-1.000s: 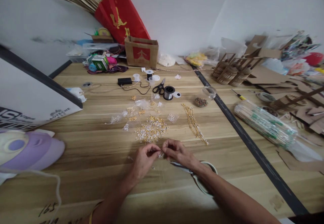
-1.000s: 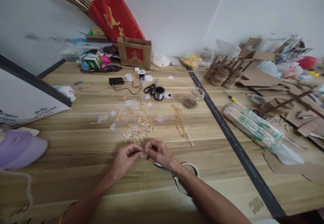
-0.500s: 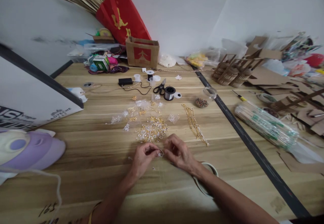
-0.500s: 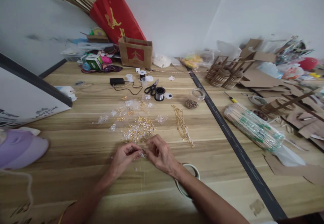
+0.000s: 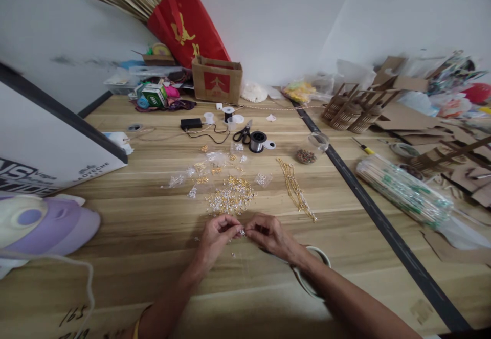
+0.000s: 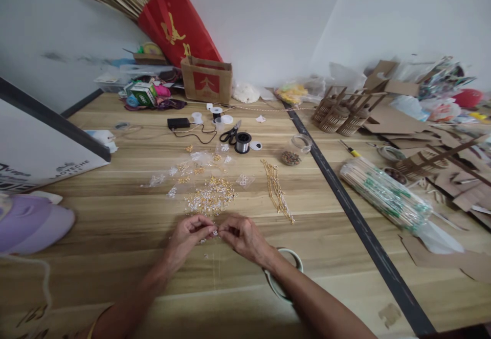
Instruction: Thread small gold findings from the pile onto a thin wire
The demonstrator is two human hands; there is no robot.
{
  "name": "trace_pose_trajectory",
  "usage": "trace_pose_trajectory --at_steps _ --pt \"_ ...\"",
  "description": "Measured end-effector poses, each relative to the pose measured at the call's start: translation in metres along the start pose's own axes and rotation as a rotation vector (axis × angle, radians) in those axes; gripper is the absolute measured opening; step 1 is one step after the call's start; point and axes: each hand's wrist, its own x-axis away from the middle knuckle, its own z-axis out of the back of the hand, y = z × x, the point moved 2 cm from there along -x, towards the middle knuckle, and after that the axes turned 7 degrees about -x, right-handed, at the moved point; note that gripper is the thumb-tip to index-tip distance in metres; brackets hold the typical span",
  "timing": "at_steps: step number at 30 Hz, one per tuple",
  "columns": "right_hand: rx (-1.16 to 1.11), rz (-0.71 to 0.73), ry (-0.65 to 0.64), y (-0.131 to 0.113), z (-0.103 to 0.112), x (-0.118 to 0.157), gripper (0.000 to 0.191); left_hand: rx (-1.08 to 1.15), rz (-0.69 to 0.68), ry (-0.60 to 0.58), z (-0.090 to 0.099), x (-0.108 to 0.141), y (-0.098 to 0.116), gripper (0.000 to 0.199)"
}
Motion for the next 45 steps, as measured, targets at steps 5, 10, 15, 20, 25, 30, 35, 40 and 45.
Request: trace_pose_trajectory --at_steps 5,10,15,20,25,30,35,40,45 --pt "-0.095 -0.08 0.013 0.005 -0.002 0.0 0.009 0.005 -0.011 -0.003 -0.001 0.0 0.001 0.014" --pt "-0.048 -0.053 0.003 0.001 -0.001 -0.001 0.015 0.012 -0.005 -0.018 -0.001 0.0 -0.001 0.014" --pt "-0.09 -0.08 0.019 -0.001 0.001 -0.001 0.017 0.006 0.0 -0.042 -0.001 0.0 -0.001 0.012" --pt "-0.179 -0.108 0.031 0.002 0.001 -0.002 0.018 -0.016 0.01 -0.034 0.0 0.001 0.0 0.011" --pt "-0.143 -0.007 0.148 -0.006 0.005 -0.001 0.026 0.01 0.015 0.0 0.003 0.001 0.0 0.014" --pt "0.056 0.221 0.217 -0.015 0.006 0.002 0.02 0.073 0.002 0.002 0.004 0.0 -0.001 0.016" --pt "0.089 0.09 0.123 -0.005 -0.003 0.0 0.011 0.092 -0.011 -0.004 0.004 0.001 0.0 0.016" --pt "0.084 0.151 0.232 -0.005 0.0 0.002 0.032 0.08 -0.011 0.003 0.003 0.002 0.001 0.015" --pt "0.217 0.335 0.293 -0.015 0.003 0.009 0.024 0.077 -0.007 0.021 0.004 0.002 0.001 0.016"
